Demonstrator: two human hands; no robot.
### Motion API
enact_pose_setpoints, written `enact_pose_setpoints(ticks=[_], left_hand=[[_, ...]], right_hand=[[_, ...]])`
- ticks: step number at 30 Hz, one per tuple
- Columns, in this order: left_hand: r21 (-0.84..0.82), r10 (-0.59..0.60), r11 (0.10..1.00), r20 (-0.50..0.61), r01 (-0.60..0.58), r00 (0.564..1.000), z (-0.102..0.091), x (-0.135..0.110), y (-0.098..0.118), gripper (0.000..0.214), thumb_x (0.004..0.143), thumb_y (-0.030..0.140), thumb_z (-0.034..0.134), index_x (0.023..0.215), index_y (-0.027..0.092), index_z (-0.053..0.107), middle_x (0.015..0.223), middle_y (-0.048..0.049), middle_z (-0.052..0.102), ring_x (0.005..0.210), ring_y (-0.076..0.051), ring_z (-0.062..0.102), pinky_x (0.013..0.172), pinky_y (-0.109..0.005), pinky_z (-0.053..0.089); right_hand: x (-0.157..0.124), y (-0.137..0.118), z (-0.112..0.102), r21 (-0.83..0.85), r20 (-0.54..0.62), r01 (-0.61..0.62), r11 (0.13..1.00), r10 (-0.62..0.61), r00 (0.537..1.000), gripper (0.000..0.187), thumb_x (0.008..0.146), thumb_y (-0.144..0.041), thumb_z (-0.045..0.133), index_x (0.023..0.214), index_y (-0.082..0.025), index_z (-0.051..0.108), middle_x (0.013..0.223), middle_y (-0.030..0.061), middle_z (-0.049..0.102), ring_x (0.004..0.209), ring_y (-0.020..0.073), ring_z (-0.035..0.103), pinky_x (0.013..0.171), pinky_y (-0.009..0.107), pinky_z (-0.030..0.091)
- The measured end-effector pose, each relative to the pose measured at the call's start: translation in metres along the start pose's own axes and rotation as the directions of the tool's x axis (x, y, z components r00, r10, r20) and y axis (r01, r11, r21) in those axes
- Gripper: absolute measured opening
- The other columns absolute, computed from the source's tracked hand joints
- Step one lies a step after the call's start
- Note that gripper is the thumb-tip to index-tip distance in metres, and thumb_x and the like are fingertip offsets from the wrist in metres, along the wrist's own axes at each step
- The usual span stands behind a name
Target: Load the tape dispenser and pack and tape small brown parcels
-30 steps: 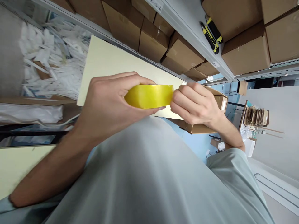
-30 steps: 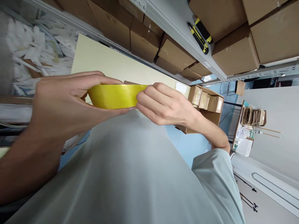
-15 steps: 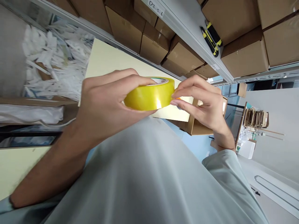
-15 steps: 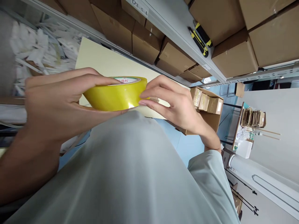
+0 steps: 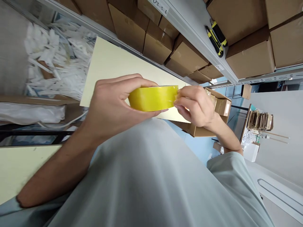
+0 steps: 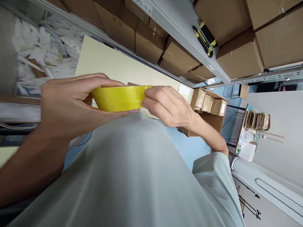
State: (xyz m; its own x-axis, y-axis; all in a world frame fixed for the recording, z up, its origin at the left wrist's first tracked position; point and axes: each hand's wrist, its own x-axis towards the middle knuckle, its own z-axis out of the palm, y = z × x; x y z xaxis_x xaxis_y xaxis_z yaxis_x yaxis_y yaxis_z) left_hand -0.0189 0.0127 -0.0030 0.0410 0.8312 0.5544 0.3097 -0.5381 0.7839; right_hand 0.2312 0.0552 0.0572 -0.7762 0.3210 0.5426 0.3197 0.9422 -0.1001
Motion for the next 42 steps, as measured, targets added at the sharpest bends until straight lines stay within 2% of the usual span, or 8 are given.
enact_pose_setpoints(ticks=[4, 7, 16, 19, 22, 29, 36, 42], left_hand=[[0.069, 0.073, 0.995, -0.003, -0.073, 0.997, -0.003, 0.0, -0.004, 0.031, 0.095, 0.043, 0.09, 0.116, 0.024, 0.079, 0.096, 0.0038, 0.077, 0.078, -0.012, 0.072, 0.066, -0.025, 0.056], [0.142, 0.118, 0.983, 0.023, -0.121, 0.993, -0.006, 0.0, -0.004, 0.03, 0.096, 0.036, 0.085, 0.123, 0.027, 0.078, 0.097, 0.0025, 0.075, 0.081, -0.014, 0.073, 0.068, -0.028, 0.059], [0.086, 0.089, 0.992, 0.017, -0.09, 0.996, -0.002, -0.002, 0.005, 0.022, 0.099, 0.03, 0.08, 0.121, 0.028, 0.078, 0.095, 0.0035, 0.073, 0.079, -0.013, 0.071, 0.066, -0.028, 0.058], [0.067, 0.088, 0.994, 0.034, -0.09, 0.996, -0.002, -0.005, 0.004, 0.023, 0.099, 0.034, 0.084, 0.121, 0.028, 0.078, 0.096, 0.0041, 0.073, 0.077, -0.012, 0.072, 0.063, -0.026, 0.058], [0.121, 0.114, 0.986, 0.031, -0.117, 0.993, -0.002, -0.006, 0.003, 0.028, 0.099, 0.035, 0.083, 0.126, 0.029, 0.077, 0.097, 0.0035, 0.074, 0.08, -0.014, 0.072, 0.067, -0.028, 0.06], [0.257, 0.204, 0.947, -0.023, -0.192, 0.979, 0.0, -0.003, 0.007, 0.031, 0.095, 0.027, 0.077, 0.126, 0.031, 0.075, 0.091, 0.0026, 0.07, 0.084, -0.019, 0.074, 0.073, -0.034, 0.063], [-0.021, 0.01, 1.0, 0.029, -0.01, 1.0, 0.0, -0.002, 0.017, 0.016, 0.097, 0.035, 0.083, 0.11, 0.027, 0.08, 0.095, 0.0045, 0.078, 0.079, -0.012, 0.072, 0.066, -0.026, 0.058], [0.054, 0.041, 0.998, 0.005, -0.042, 0.999, -0.007, -0.002, 0.014, 0.022, 0.097, 0.032, 0.086, 0.118, 0.028, 0.081, 0.097, 0.0034, 0.077, 0.081, -0.014, 0.073, 0.07, -0.028, 0.06]], right_hand=[[0.014, -0.006, -0.012, 0.217, 0.066, -0.246, 0.945, 0.237, 0.969, 0.019, 0.119, -0.034, 0.066, 0.135, -0.024, 0.069, 0.124, 0.0091, 0.077, 0.115, 0.0219, 0.078, 0.096, 0.041, 0.069], [0.021, -0.009, -0.023, 0.303, 0.152, -0.321, 0.897, 0.287, 0.946, 0.012, 0.118, -0.033, 0.068, 0.126, -0.025, 0.071, 0.119, 0.0068, 0.077, 0.111, 0.0197, 0.078, 0.095, 0.039, 0.069], [-0.005, -0.005, -0.01, -0.007, 0.325, -0.139, 0.99, 0.134, 0.936, 0.019, 0.122, -0.031, 0.05, 0.126, -0.025, 0.068, 0.12, 0.008, 0.076, 0.108, 0.0243, 0.076, 0.093, 0.046, 0.068], [-0.011, -0.004, -0.006, -0.032, 0.239, -0.074, 0.997, 0.079, 0.968, 0.02, 0.121, -0.027, 0.05, 0.13, -0.026, 0.068, 0.121, 0.0077, 0.077, 0.109, 0.0229, 0.078, 0.091, 0.042, 0.068], [-0.005, -0.009, -0.012, 0.01, 0.128, -0.164, 0.986, 0.161, 0.979, 0.024, 0.121, -0.037, 0.054, 0.138, -0.025, 0.065, 0.126, 0.0108, 0.077, 0.114, 0.0244, 0.077, 0.09, 0.044, 0.07], [0.013, -0.02, -0.025, 0.064, 0.261, -0.356, 0.932, 0.328, 0.908, 0.014, 0.118, -0.038, 0.062, 0.125, -0.031, 0.072, 0.12, 0.0107, 0.077, 0.112, 0.0289, 0.075, 0.095, 0.05, 0.068], [-0.007, -0.011, -0.006, -0.004, 0.186, 0.025, 1.0, -0.024, 0.982, 0.017, 0.118, -0.029, 0.056, 0.13, -0.028, 0.068, 0.125, 0.0068, 0.075, 0.103, 0.025, 0.075, 0.083, 0.044, 0.065], [0.01, -0.021, -0.014, -0.016, 0.04, -0.15, 0.989, 0.15, 0.988, 0.029, 0.12, -0.046, 0.061, 0.14, -0.026, 0.065, 0.118, 0.0089, 0.078, 0.107, 0.0249, 0.079, 0.086, 0.043, 0.072]])
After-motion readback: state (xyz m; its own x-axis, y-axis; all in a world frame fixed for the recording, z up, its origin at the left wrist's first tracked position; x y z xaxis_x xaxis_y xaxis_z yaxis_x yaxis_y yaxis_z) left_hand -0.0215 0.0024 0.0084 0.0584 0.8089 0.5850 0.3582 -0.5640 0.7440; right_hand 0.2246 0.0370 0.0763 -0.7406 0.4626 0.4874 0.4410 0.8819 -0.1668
